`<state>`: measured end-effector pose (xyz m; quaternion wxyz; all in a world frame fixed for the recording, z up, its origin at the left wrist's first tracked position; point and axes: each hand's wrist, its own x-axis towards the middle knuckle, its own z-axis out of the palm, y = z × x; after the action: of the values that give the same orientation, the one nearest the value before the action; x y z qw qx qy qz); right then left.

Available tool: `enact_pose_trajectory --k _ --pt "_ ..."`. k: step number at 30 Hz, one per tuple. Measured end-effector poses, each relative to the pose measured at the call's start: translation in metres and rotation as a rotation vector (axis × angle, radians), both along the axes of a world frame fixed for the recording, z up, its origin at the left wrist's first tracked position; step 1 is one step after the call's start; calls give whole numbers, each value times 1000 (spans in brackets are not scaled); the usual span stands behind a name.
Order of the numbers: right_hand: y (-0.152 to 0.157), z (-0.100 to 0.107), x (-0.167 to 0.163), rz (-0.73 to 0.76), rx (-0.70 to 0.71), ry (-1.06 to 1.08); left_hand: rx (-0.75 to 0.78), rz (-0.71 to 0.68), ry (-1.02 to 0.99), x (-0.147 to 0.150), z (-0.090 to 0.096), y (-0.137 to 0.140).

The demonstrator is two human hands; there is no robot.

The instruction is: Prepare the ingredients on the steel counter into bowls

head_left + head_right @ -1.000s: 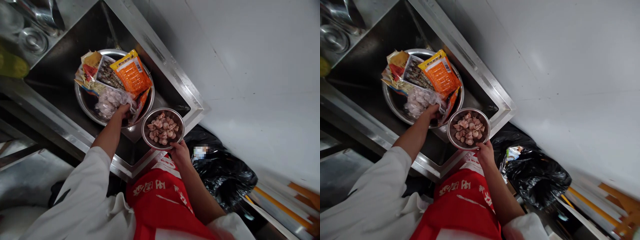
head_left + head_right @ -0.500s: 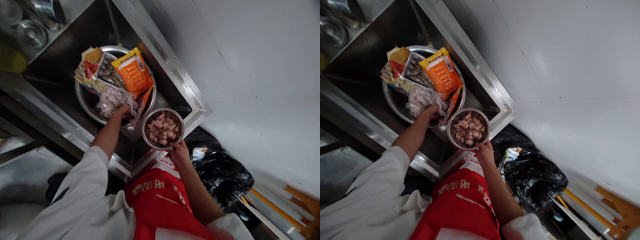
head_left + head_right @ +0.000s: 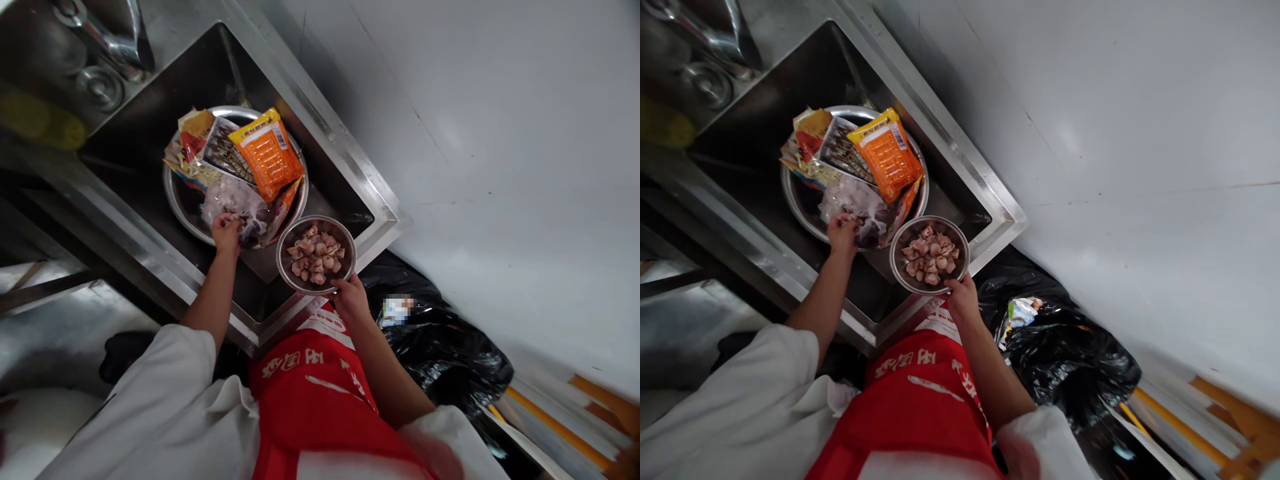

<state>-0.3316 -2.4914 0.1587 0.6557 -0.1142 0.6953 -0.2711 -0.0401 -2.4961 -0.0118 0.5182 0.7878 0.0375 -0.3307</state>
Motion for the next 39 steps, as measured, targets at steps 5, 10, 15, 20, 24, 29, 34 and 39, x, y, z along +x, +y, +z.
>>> enact_pose_trajectory --k 5,10,15,20,24,29,34,39 --pt "-1 -3 1 79 1 0 -304 368 27 18 24 18" --pt "-4 -8 11 186 22 25 -588 532 326 46 60 36" --pt "-2 -10 28 288 20 13 -638 90 427 42 115 46" --pt "-3 -12 54 339 -12 -30 -317 -433 279 6 153 50" --pt "5 -8 57 418 -15 -85 -92 -655 -49 -31 165 64" --pt "14 -20 38 498 -55 -102 95 -590 -249 -68 181 95" --pt "33 -34 23 594 35 -187 80 -505 -318 -103 198 137" --pt "59 -18 2 681 -26 -257 -102 98 31 -136 231 176"
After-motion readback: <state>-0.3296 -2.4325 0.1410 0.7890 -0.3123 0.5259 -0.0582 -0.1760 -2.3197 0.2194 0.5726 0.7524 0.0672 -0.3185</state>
